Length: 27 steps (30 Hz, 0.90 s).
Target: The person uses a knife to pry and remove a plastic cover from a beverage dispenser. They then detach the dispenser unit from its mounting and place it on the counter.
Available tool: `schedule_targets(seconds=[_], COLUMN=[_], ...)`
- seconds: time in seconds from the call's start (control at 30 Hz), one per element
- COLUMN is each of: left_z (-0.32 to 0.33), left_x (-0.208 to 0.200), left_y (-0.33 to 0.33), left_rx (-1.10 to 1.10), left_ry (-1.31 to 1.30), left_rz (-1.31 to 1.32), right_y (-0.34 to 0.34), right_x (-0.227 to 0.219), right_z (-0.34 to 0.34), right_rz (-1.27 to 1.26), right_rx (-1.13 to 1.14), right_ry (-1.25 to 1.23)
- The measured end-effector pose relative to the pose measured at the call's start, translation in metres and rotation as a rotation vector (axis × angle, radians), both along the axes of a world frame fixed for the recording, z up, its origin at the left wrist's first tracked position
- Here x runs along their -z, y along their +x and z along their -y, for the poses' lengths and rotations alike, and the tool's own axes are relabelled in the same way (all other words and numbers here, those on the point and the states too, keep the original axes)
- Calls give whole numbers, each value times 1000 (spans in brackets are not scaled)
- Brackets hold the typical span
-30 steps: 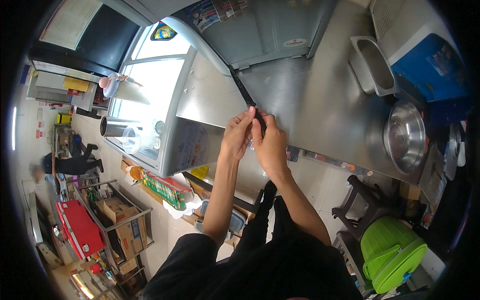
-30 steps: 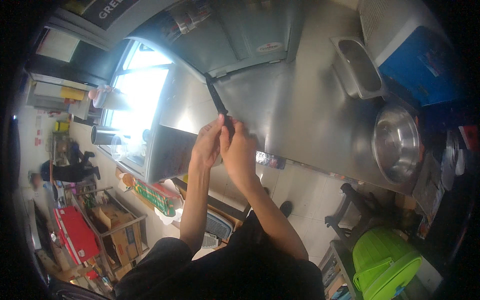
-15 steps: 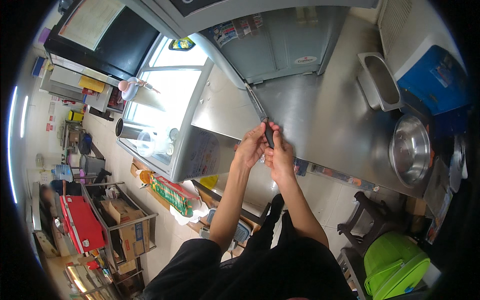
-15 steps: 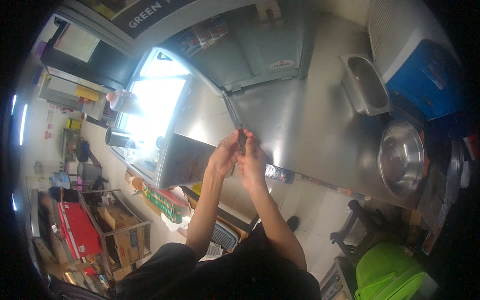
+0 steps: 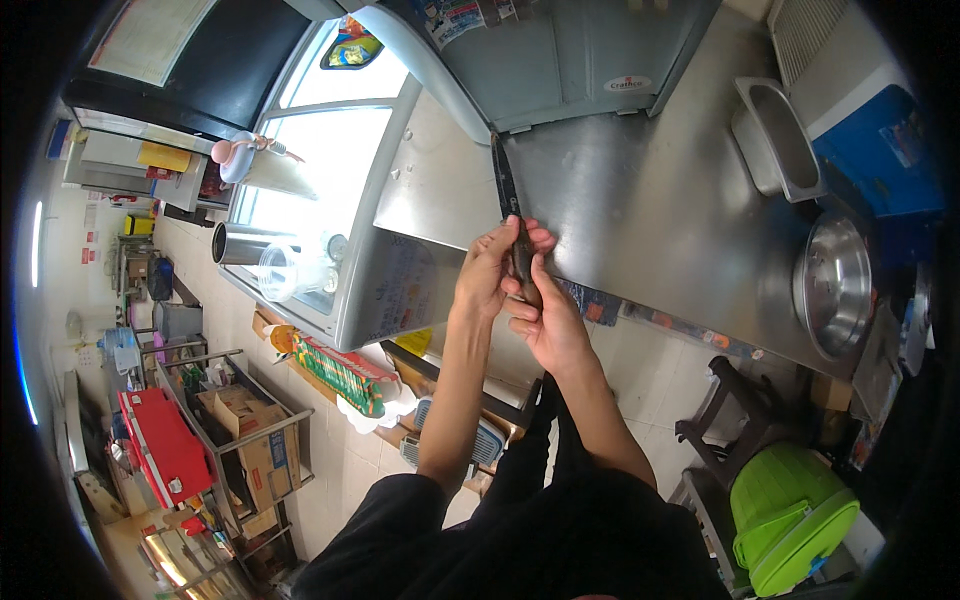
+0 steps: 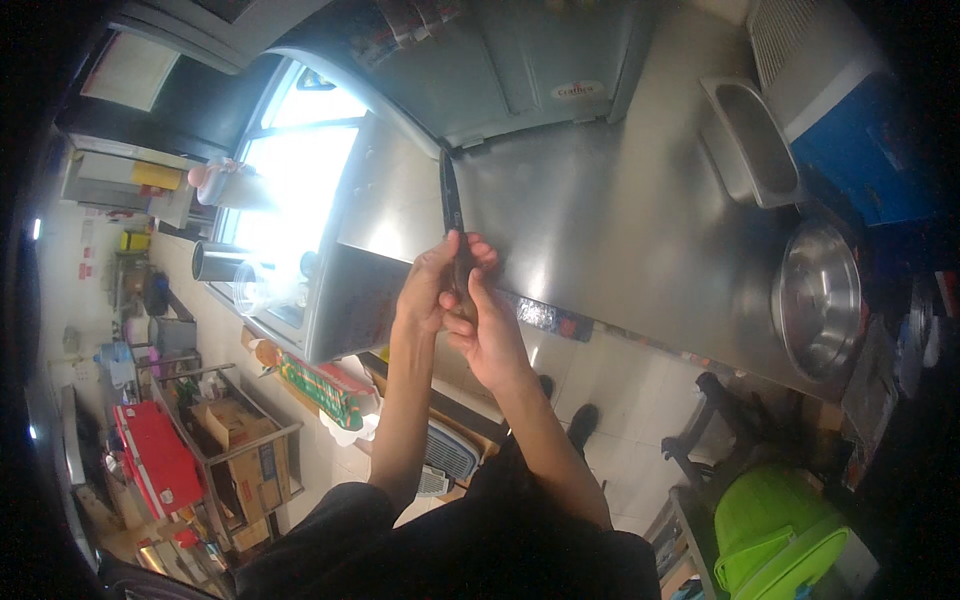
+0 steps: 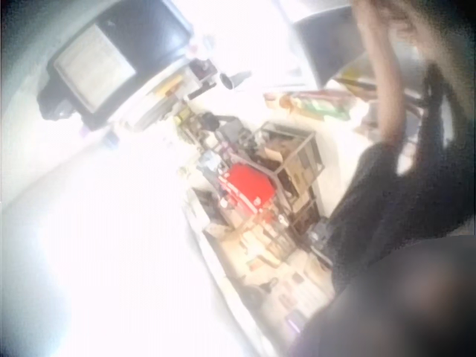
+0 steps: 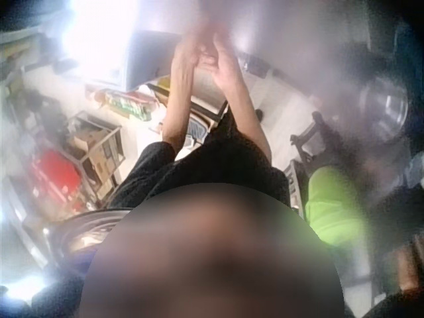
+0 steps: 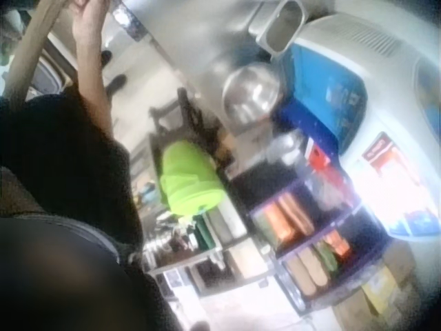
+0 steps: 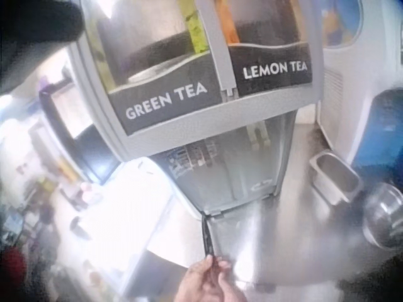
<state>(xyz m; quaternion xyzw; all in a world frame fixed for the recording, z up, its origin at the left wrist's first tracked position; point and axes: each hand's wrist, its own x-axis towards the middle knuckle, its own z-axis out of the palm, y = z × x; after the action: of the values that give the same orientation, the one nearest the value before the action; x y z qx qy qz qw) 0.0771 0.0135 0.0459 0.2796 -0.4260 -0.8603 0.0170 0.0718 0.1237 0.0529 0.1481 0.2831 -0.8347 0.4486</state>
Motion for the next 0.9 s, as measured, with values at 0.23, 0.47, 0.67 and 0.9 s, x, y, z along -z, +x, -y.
schedule_targets(seconds=[0.23, 0.47, 0.67, 0.9], left_z=[-3, -25, -23, -14], left_x=[10, 13, 14, 40], left_y=[-2, -11, -7, -4], left_rx=[18, -89, -85, 9], left_ry=[173, -67, 4, 336], left_rz=[-129, -3, -62, -319], right_y=[1, -10, -24, -23], right_x=[11, 14, 12, 20], right_z=[7, -5, -28, -17], right_rz=[-947, -1372, -147, -422], right_rx=[110, 248, 38, -93], right_ry=[841, 1182, 184, 370])
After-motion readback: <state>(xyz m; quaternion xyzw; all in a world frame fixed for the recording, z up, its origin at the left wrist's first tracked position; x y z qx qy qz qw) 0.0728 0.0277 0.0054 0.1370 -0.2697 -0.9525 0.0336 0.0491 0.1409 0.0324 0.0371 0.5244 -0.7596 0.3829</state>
